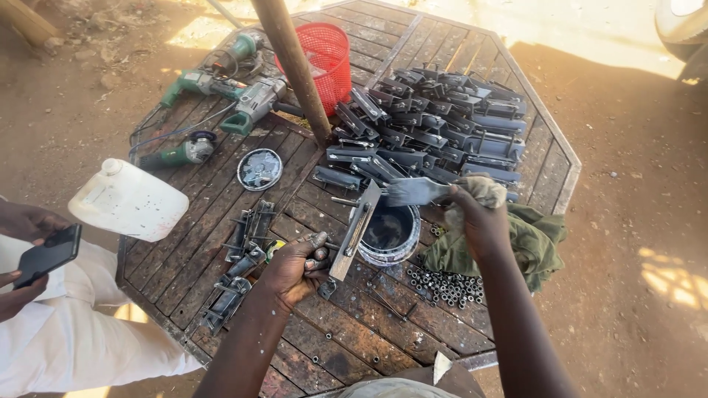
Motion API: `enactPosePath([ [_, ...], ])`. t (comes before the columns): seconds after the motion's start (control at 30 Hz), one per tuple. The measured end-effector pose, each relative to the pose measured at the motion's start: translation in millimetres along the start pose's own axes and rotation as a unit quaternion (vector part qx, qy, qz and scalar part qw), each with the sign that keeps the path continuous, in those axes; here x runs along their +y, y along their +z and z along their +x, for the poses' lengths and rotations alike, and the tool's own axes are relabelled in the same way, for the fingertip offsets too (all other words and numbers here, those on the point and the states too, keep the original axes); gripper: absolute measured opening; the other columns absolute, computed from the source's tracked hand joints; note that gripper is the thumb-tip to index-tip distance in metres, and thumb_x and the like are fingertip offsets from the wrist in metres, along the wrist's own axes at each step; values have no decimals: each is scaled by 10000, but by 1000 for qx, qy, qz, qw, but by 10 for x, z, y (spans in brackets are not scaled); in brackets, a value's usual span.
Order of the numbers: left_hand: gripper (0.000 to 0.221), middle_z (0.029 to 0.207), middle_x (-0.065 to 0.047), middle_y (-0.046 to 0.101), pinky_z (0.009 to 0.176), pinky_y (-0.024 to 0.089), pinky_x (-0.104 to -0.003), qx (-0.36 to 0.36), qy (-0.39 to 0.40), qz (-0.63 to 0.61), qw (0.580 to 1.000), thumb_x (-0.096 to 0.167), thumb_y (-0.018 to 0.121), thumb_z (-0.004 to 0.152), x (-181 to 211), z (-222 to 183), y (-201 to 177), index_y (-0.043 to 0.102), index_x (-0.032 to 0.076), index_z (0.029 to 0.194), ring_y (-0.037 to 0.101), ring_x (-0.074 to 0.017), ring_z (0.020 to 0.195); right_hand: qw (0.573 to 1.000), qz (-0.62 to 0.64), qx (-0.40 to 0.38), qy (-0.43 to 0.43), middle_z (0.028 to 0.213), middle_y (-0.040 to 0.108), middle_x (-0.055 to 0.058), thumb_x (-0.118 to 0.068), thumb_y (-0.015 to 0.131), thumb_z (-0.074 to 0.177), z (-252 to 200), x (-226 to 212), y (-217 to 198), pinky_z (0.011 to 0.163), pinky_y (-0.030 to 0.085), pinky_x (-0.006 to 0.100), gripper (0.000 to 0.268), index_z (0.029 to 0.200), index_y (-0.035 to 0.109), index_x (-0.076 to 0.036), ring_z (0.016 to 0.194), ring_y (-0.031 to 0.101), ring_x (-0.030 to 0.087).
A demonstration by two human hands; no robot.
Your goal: A person is manually applying black paint to a series of small metal components using a cloth on a workbench.
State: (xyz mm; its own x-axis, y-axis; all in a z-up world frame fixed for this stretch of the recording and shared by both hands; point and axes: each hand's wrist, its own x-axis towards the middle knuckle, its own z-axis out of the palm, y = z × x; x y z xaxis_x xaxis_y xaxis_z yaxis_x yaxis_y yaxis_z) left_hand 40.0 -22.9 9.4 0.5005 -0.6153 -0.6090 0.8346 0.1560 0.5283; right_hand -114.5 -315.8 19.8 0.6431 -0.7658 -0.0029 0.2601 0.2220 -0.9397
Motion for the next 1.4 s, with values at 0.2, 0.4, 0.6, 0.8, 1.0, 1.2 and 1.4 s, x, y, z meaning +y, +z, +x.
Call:
enactPosePath([
  [0.2,103,639,-52,500,422,288,-91,32,43,97,994,91,599,1038,63,-112,151,601,33,952,429,-37,447,981,-188,31,24,751,572,40,-148,785,895,-240,-359,272,689,478,375,160,876,645,-75,711,536,135],
  [0.4,143,626,-92,536,454,324,-190,97,103,314,939,130,604,1043,-38,-88,275,652,28,955,462,-114,481,978,110,129,122,851,586,77,-121,740,897,-112,-341,520,646,620,504,210,980,566,-37,704,654,209],
  [0.6,185,660,-88,639,550,387,-282,149,123,470,861,186,590,1057,9,-152,55,656,56,943,472,-148,563,995,51,46,73,981,670,93,-192,692,971,148,-60,312,851,622,457,228,1153,626,-71,912,710,224],
  [0.8,140,682,-126,633,441,358,-190,201,74,313,925,120,563,1043,-56,-19,-349,619,-9,1041,536,-126,536,972,144,69,173,1005,709,160,-260,643,984,140,936,-105,799,638,413,284,1210,609,-92,924,752,309],
  [1.0,79,758,-122,637,442,319,-105,198,11,91,976,68,595,1019,-131,139,-769,568,0,1049,537,-78,572,961,97,146,213,1010,747,99,-196,749,925,243,1983,-528,788,625,430,229,1120,660,-114,908,753,241],
  [1.2,126,798,-147,676,392,289,-124,227,-5,159,961,102,620,1020,-43,12,-773,583,-18,1035,524,-72,530,971,57,91,215,1059,746,110,-181,740,952,202,1875,-629,732,632,413,217,1153,663,-150,919,760,236],
  [1.4,247,763,-69,763,601,556,-320,209,-11,618,758,308,614,1041,-20,-79,-771,738,95,1050,739,-218,710,971,53,102,211,1060,745,109,-172,716,970,136,1524,-494,713,631,391,199,1136,606,-172,915,756,217],
])
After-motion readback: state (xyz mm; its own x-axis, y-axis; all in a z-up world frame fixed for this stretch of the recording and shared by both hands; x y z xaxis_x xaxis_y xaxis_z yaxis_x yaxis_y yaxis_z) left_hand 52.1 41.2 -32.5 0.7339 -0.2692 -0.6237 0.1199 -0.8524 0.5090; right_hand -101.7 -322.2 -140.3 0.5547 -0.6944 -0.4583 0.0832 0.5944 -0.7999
